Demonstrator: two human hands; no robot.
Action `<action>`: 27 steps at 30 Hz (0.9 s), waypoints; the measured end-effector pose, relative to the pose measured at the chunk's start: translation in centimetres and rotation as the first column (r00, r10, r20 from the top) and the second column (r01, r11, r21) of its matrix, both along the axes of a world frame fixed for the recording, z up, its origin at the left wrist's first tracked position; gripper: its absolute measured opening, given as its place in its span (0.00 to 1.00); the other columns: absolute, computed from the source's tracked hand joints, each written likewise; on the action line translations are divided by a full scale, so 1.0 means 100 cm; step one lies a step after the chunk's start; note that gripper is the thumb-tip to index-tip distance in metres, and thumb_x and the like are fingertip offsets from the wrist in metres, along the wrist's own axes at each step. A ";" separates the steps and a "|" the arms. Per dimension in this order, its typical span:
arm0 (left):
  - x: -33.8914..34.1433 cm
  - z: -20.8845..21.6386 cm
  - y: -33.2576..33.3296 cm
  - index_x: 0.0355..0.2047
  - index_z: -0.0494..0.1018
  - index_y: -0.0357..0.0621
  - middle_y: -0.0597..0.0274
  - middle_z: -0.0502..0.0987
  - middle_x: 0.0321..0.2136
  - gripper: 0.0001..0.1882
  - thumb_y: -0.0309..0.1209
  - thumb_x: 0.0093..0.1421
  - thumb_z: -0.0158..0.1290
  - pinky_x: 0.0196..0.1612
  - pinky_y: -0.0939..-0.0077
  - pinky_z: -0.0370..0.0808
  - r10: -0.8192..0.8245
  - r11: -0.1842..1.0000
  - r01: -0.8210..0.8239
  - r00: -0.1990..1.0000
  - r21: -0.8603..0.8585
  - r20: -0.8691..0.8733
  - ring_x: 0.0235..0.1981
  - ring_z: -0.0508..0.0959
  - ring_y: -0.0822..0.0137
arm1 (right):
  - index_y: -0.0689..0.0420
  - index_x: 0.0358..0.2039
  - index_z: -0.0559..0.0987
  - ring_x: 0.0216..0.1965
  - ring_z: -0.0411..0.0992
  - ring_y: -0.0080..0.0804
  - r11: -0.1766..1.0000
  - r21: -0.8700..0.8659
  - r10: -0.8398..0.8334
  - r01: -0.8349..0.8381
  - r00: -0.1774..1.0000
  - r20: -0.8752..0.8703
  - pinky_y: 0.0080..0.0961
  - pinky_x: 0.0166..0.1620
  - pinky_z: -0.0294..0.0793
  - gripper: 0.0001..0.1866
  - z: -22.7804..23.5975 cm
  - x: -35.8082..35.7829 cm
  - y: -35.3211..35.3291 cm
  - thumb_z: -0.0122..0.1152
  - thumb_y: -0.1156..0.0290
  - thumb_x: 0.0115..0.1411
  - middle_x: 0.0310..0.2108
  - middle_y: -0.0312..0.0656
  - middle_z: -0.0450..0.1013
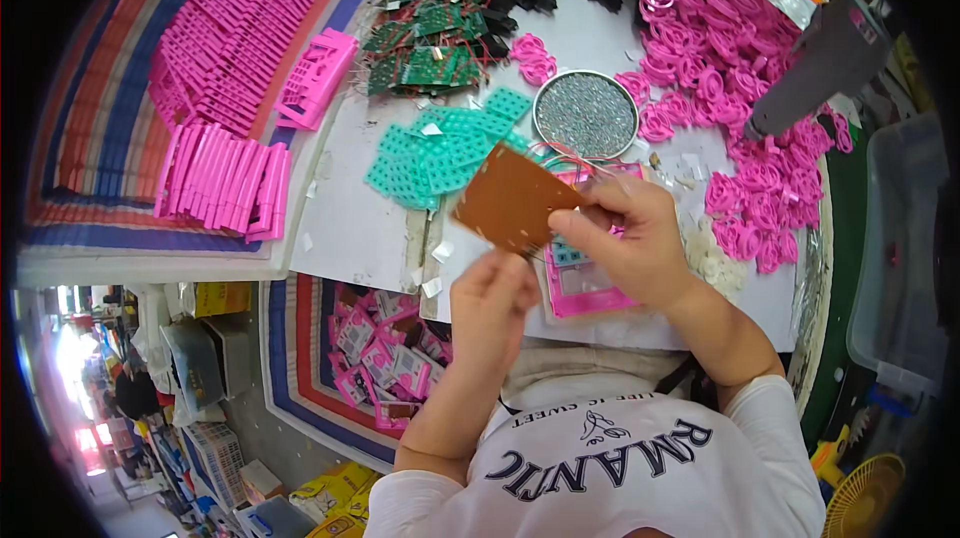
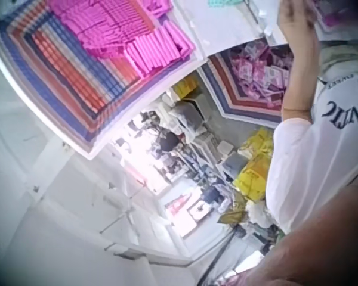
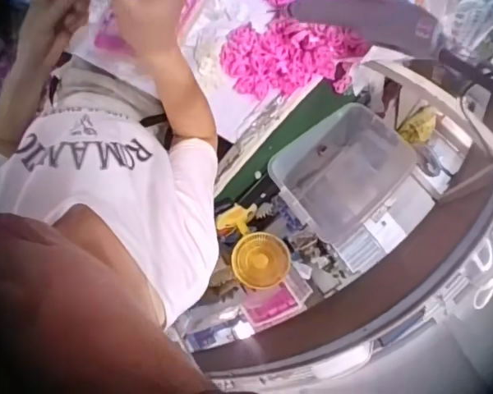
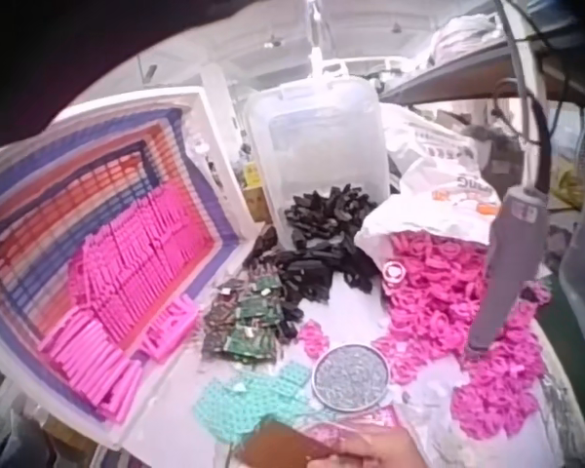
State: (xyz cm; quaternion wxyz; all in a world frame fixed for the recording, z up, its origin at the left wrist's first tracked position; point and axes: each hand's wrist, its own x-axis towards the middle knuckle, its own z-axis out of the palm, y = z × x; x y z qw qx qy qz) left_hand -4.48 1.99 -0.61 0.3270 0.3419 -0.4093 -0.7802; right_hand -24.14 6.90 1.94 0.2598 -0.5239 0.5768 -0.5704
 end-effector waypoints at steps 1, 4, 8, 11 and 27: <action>0.006 0.004 0.004 0.36 0.80 0.37 0.67 0.79 0.27 0.05 0.25 0.67 0.56 0.33 0.77 0.69 -0.088 0.993 0.104 0.974 -0.063 0.206 0.26 0.74 0.75 | 0.65 0.34 0.83 0.23 0.63 0.22 1.000 0.009 0.022 -0.023 0.999 0.039 0.24 0.27 0.61 0.11 0.001 -0.004 -0.001 0.72 0.71 0.56 0.22 0.36 0.68; 0.036 0.030 -0.010 0.28 0.80 0.36 0.61 0.80 0.26 0.01 0.20 0.56 0.58 0.31 0.79 0.71 0.322 0.689 0.042 0.876 -0.724 0.358 0.28 0.76 0.75 | 0.63 0.32 0.83 0.26 0.67 0.26 0.995 0.022 0.095 -0.096 0.995 0.009 0.27 0.30 0.65 0.09 0.007 -0.024 0.001 0.72 0.70 0.55 0.23 0.39 0.70; 0.015 0.038 -0.054 0.46 0.75 0.30 0.58 0.81 0.39 0.15 0.25 0.60 0.58 0.41 0.76 0.74 0.043 0.615 0.205 0.955 -0.761 0.293 0.34 0.76 0.72 | 0.61 0.31 0.84 0.37 0.70 0.27 0.962 0.030 0.273 -0.272 0.956 -0.104 0.30 0.42 0.68 0.07 0.019 -0.024 -0.015 0.73 0.72 0.55 0.28 0.36 0.73; 0.006 0.033 -0.044 0.48 0.74 0.28 0.56 0.81 0.39 0.15 0.28 0.65 0.56 0.40 0.74 0.75 -0.216 0.821 0.296 0.953 -0.488 0.214 0.30 0.75 0.72 | 0.62 0.38 0.84 0.40 0.72 0.28 0.942 -0.044 0.333 -0.334 0.943 -0.020 0.30 0.46 0.71 0.10 0.021 -0.025 -0.017 0.71 0.71 0.57 0.33 0.38 0.76; 0.027 -0.014 -0.052 0.50 0.73 0.35 0.54 0.79 0.37 0.16 0.34 0.68 0.56 0.31 0.69 0.74 -0.225 0.973 0.204 0.940 -0.108 -0.255 0.21 0.69 0.75 | 0.61 0.43 0.82 0.28 0.75 0.25 0.992 -0.071 0.090 -0.103 0.983 -0.157 0.21 0.31 0.75 0.12 -0.006 -0.036 0.009 0.63 0.83 0.57 0.34 0.40 0.78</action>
